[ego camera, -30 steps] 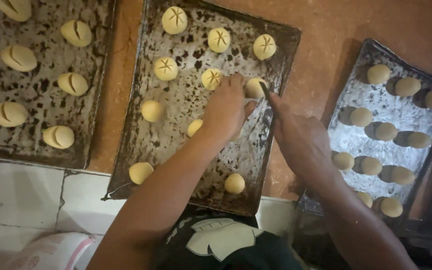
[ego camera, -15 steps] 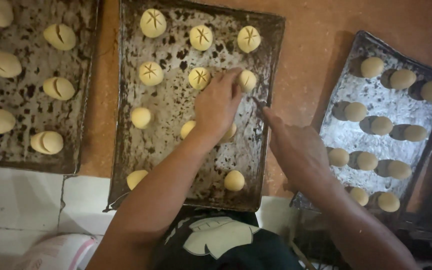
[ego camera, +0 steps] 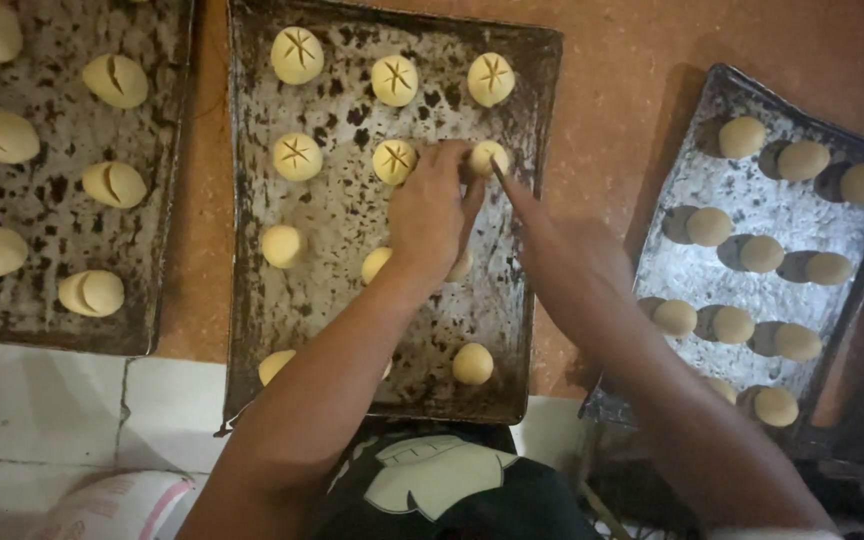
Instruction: Scoring the tops of dough balls on baking trays using a small blade
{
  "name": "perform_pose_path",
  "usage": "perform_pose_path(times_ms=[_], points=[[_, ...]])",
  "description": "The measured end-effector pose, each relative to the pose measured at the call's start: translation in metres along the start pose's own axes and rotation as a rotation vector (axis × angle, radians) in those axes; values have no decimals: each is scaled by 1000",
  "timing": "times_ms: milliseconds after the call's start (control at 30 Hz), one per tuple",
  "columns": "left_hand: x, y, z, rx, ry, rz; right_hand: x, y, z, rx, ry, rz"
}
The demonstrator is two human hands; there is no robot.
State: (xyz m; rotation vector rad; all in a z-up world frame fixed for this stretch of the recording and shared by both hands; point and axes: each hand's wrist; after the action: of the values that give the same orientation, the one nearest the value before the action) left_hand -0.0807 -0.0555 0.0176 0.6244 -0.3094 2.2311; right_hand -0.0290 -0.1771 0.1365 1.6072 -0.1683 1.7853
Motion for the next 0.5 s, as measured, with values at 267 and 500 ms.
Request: perform_pose_path(times_ms=[267,500], points=[[-19,3,-7,-1,-28,79,-28,6,20,76,33,355],[-12,2,-8,-86,-128,136,-59,-55,21,136,12,307]])
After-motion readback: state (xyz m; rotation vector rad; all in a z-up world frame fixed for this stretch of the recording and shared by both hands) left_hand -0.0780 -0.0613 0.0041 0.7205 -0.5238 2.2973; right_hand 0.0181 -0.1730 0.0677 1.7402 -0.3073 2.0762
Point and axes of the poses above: each hand's wrist, its own y-axis away from the middle knuckle, its own x-axis out of the back of the hand, z = x × y, and after that the axes turned 12 degrees about y, right-handed
